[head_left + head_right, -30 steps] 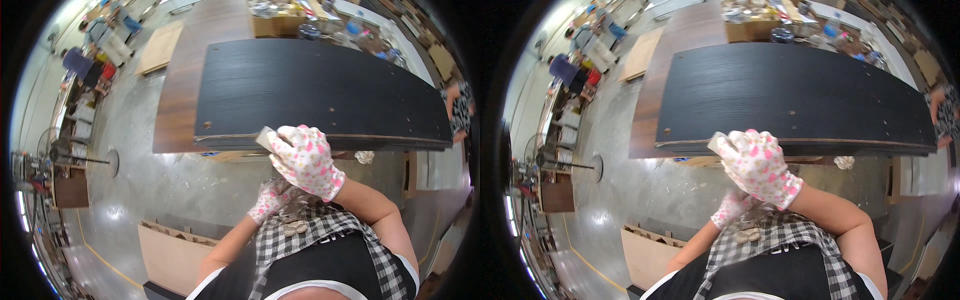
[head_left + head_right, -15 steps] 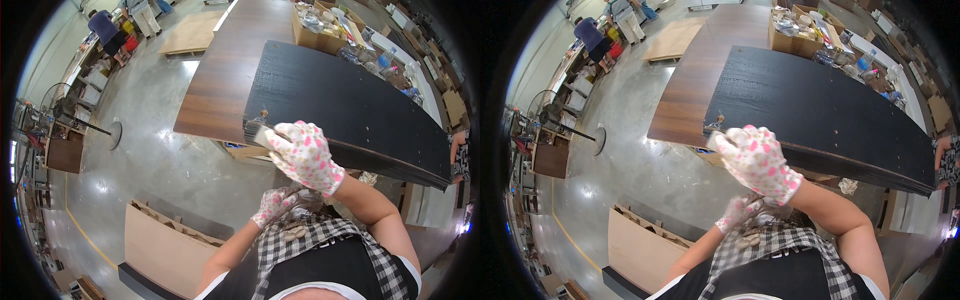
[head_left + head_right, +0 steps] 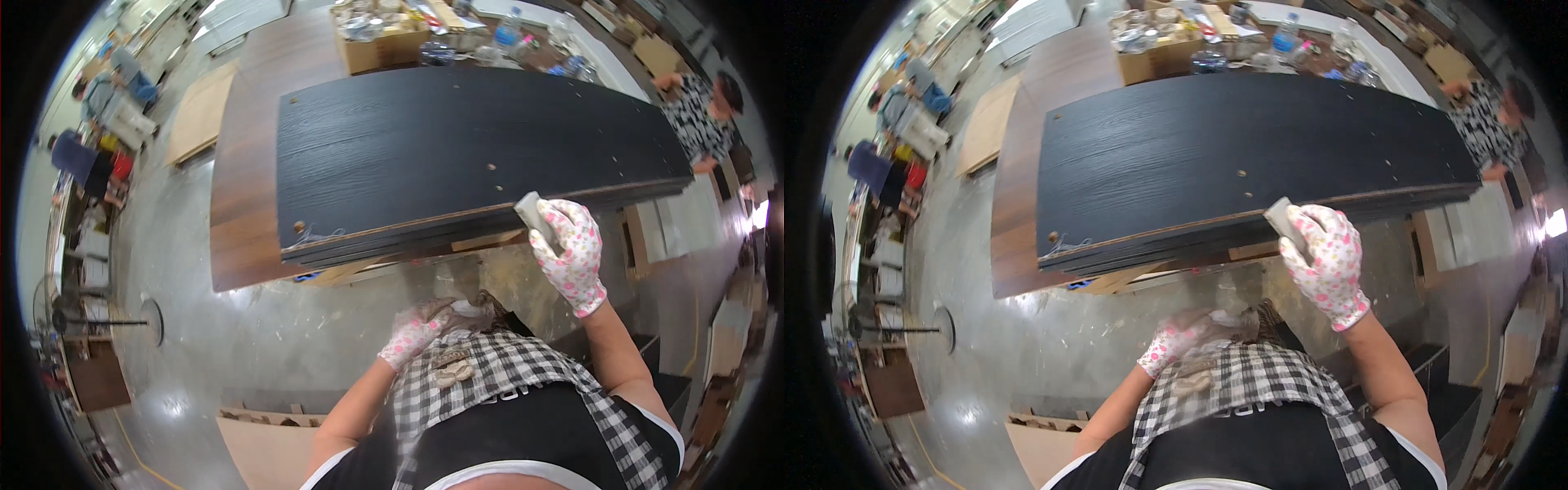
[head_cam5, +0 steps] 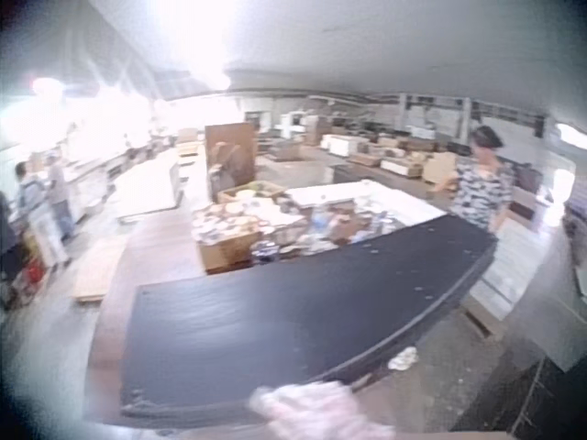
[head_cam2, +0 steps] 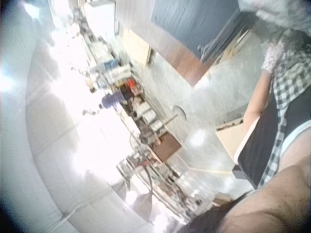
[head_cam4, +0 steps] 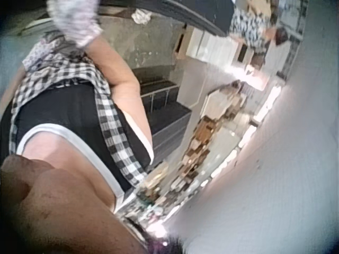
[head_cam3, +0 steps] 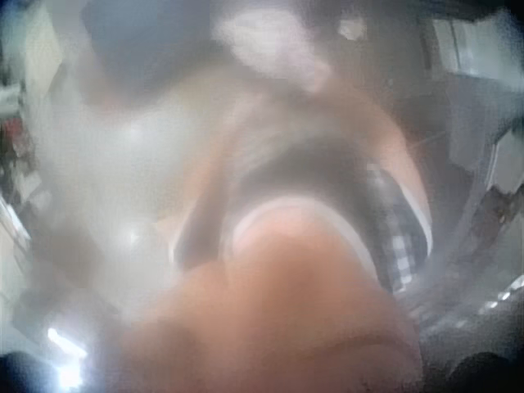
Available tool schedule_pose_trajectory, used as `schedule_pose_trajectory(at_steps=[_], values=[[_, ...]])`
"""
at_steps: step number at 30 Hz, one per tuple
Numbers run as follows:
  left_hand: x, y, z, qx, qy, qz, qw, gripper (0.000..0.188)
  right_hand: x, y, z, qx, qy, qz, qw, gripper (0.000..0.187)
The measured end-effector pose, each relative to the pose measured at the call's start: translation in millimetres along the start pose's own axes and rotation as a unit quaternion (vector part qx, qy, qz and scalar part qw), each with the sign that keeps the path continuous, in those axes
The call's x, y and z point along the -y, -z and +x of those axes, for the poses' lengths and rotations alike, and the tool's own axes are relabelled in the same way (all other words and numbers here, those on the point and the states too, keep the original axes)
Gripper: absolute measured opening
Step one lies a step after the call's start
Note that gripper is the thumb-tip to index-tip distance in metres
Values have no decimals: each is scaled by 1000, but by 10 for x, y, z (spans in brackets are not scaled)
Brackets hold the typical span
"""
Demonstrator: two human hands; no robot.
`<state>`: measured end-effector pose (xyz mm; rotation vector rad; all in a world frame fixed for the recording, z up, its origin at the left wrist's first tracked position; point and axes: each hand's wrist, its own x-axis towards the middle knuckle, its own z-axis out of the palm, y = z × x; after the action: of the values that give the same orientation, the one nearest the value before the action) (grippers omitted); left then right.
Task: The person picks up dark wood panels from a stack, places them one at a time on a table, and wipes each panel with a cloth and a block.
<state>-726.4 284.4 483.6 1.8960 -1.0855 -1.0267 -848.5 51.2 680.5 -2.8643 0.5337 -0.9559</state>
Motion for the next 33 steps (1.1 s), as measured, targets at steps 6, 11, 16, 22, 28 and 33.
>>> schedule_pose_trajectory(at_steps=[6,11,16,22,28,33], values=[[-330,17,263,81,-132,50,987,46,506,-301,150,3,93,64,994,30],[-297,-148,431,107,-133,-24,985,42,-502,378,-88,-4,-96,-51,994,26],[-614,-266,688,181,-64,-8,981,44,-709,395,-220,-45,-128,-35,990,33],[-1020,-371,908,145,-69,27,987,39,-1323,590,-364,-39,-129,-70,988,34],[-2170,-790,1331,119,-32,-172,977,32,-3095,1134,-891,-125,-183,-143,965,32],[-2936,-1419,1871,144,-127,-89,977,30,-4351,1651,-1168,-100,-304,-138,937,32]])
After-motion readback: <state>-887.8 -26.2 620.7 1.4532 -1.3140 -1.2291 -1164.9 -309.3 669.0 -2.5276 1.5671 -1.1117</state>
